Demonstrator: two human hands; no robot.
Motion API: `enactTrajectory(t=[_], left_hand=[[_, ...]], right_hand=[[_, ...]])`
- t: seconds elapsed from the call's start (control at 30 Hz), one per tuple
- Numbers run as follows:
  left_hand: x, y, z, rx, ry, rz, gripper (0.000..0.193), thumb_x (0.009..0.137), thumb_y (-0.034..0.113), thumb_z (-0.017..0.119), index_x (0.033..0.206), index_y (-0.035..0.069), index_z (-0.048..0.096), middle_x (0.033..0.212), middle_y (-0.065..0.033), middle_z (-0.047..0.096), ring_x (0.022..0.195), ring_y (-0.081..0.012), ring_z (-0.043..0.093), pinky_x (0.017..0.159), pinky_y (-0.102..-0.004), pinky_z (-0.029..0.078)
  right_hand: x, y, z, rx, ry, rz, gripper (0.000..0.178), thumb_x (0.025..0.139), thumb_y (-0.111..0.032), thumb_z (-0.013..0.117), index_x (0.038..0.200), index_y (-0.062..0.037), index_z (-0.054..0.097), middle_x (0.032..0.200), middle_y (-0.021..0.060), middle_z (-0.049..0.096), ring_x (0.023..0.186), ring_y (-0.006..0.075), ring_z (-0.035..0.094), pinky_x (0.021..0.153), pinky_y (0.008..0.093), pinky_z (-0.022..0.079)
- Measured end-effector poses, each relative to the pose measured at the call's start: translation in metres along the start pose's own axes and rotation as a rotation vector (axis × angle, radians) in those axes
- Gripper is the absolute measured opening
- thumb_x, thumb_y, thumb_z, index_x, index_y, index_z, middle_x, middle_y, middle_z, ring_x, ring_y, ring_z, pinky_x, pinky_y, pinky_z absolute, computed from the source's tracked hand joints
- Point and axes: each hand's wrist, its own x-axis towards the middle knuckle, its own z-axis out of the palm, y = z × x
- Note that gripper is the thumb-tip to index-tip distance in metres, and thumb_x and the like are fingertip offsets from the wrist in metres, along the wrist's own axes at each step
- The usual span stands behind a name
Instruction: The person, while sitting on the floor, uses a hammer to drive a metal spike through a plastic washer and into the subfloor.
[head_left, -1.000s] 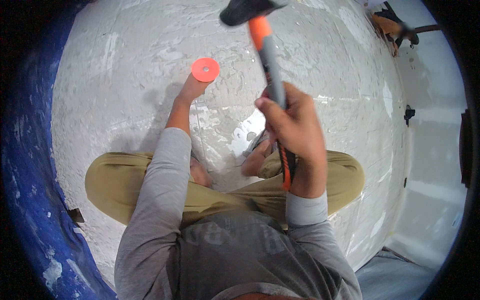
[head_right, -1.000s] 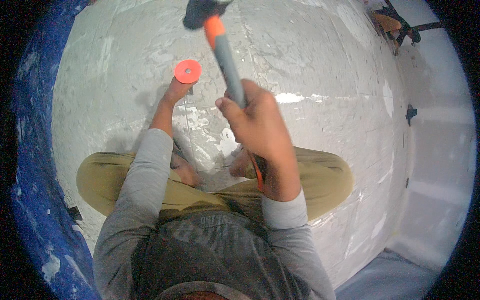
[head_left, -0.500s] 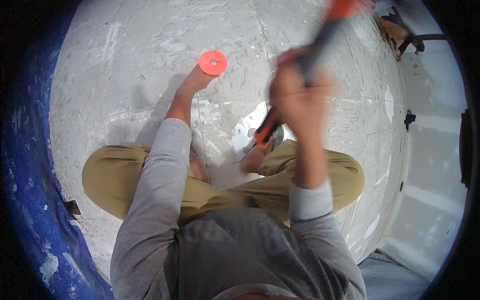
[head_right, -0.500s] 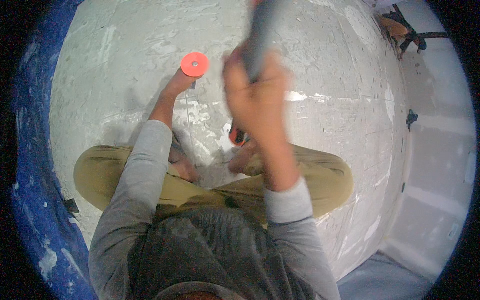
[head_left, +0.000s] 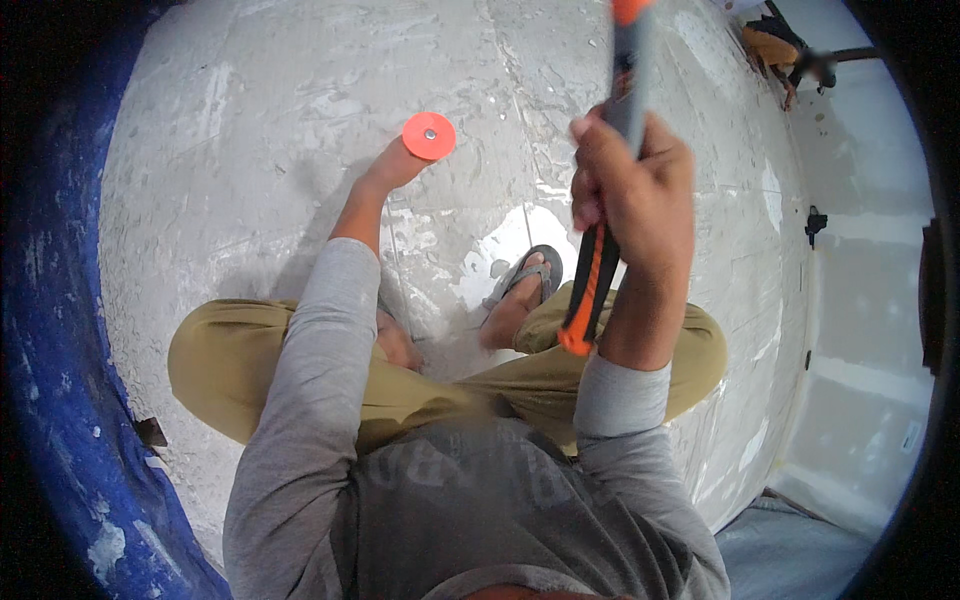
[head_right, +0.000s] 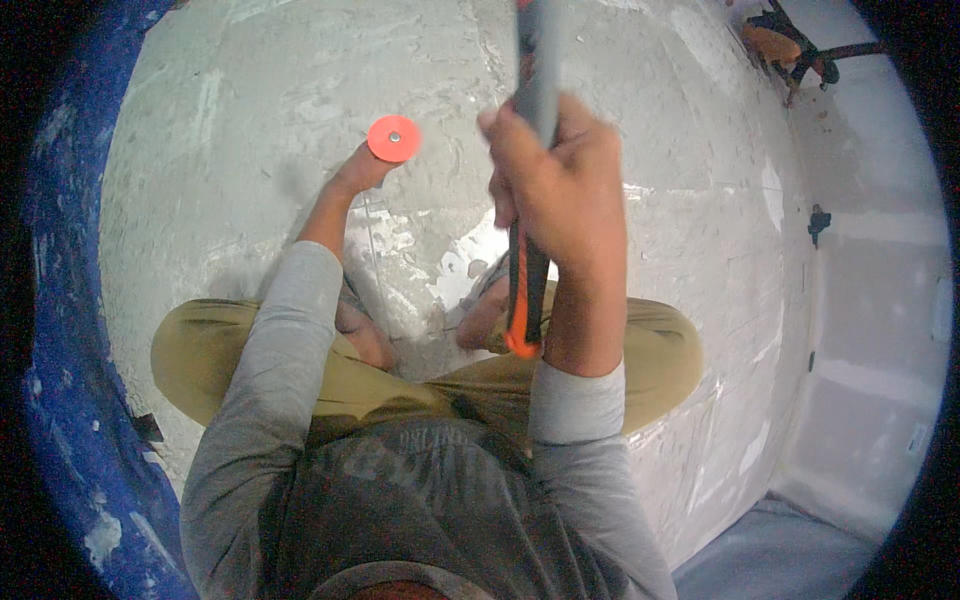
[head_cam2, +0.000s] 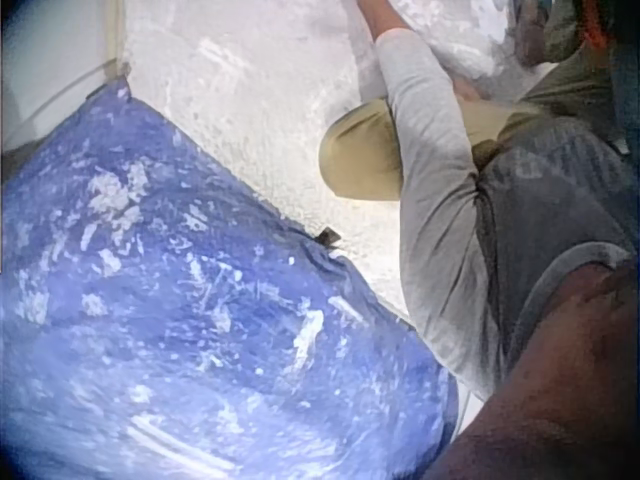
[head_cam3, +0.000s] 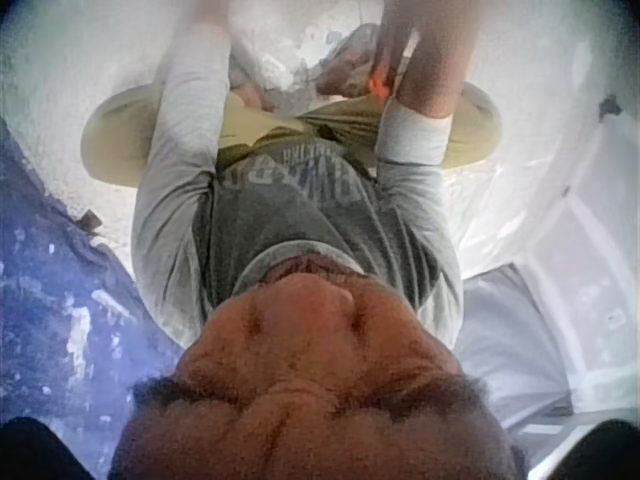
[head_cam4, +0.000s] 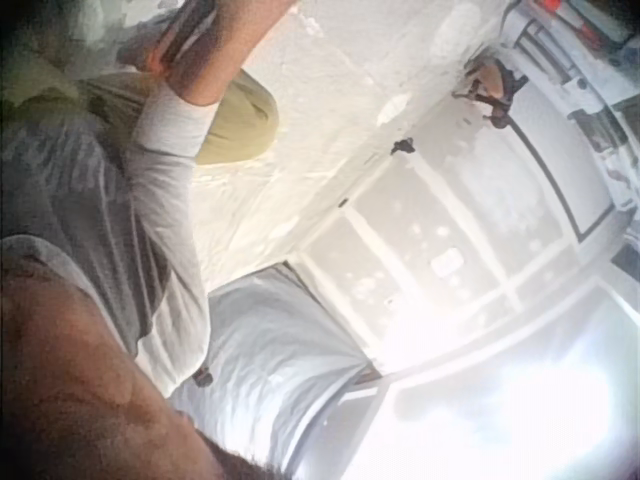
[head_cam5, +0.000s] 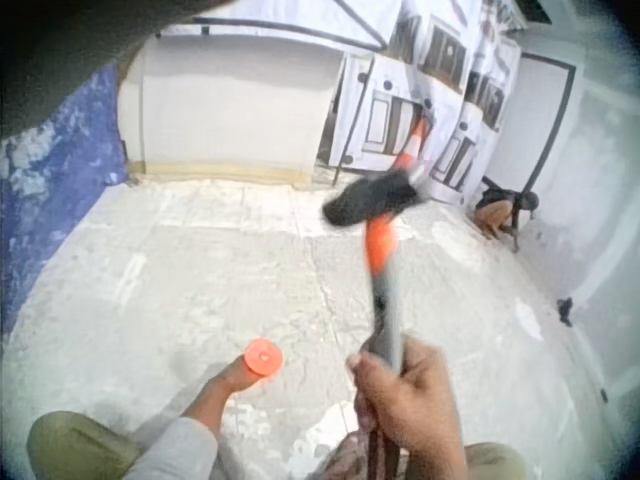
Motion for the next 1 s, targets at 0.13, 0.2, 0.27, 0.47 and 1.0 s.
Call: enactTrajectory(t=[0.13, 0.2, 0.27, 0.47, 1.0], left_hand=[[-0.002, 0.005, -0.001, -0.076, -0.052, -0.015, 0.049, 0.085, 0.028, 0.068, 0.126, 0.006, 0.053, 0.121, -0.0084, 0.061, 0.112, -0.0204, 0.056, 0.096, -0.0345, 0.044], [-0.001, 0.019, 0.003, -0.103, -0.067, -0.016, 0.050, 0.085, 0.027, 0.069, 0.127, 0.006, 0.053, 0.122, -0.0079, 0.060, 0.114, -0.0203, 0.055, 0.097, -0.0343, 0.043], [-0.005, 0.023, 0.007, -0.132, -0.065, 0.045, 0.051, 0.085, 0.026, 0.069, 0.128, 0.006, 0.052, 0.124, -0.0078, 0.059, 0.116, -0.0202, 0.054, 0.099, -0.0343, 0.042], [0.001, -0.001, 0.006, -0.057, 0.030, 0.076, 0.054, 0.083, 0.024, 0.071, 0.131, 0.008, 0.050, 0.129, -0.0097, 0.056, 0.121, -0.0211, 0.051, 0.102, -0.0351, 0.039], [-0.030, -0.016, -0.028, -0.333, 0.349, -0.152, 0.032, 0.079, 0.025, 0.075, 0.100, 0.005, 0.062, 0.088, -0.0009, 0.060, 0.079, -0.0096, 0.055, 0.067, -0.0294, 0.048]], right_hand=[[0.017, 0.040, 0.023, 0.032, 0.120, -0.122, 0.021, 0.087, -0.017, 0.061, 0.084, 0.0027, 0.055, 0.057, 0.0068, 0.055, 0.042, 0.0145, 0.053, 0.039, 0.0298, 0.043], [0.011, 0.121, 0.027, -0.276, -0.038, 0.036, 0.023, 0.087, -0.018, 0.060, 0.085, 0.0044, 0.054, 0.059, 0.0096, 0.055, 0.044, 0.0187, 0.056, 0.040, 0.0326, 0.045], [-0.002, 0.149, 0.031, -0.469, -0.335, 0.449, 0.024, 0.086, -0.017, 0.060, 0.085, 0.0059, 0.053, 0.060, 0.0120, 0.054, 0.044, 0.0225, 0.057, 0.040, 0.0347, 0.047], [-0.011, 0.113, 0.012, -0.247, -0.259, 0.454, 0.023, 0.086, -0.016, 0.060, 0.083, 0.0057, 0.052, 0.057, 0.0073, 0.052, 0.042, 0.0153, 0.053, 0.035, 0.0321, 0.044], [-0.022, 0.055, -0.017, 0.034, -0.077, 0.249, 0.018, 0.084, -0.014, 0.062, 0.083, 0.0021, 0.054, 0.055, 0.0028, 0.051, 0.040, 0.0098, 0.047, 0.037, 0.0256, 0.038]])
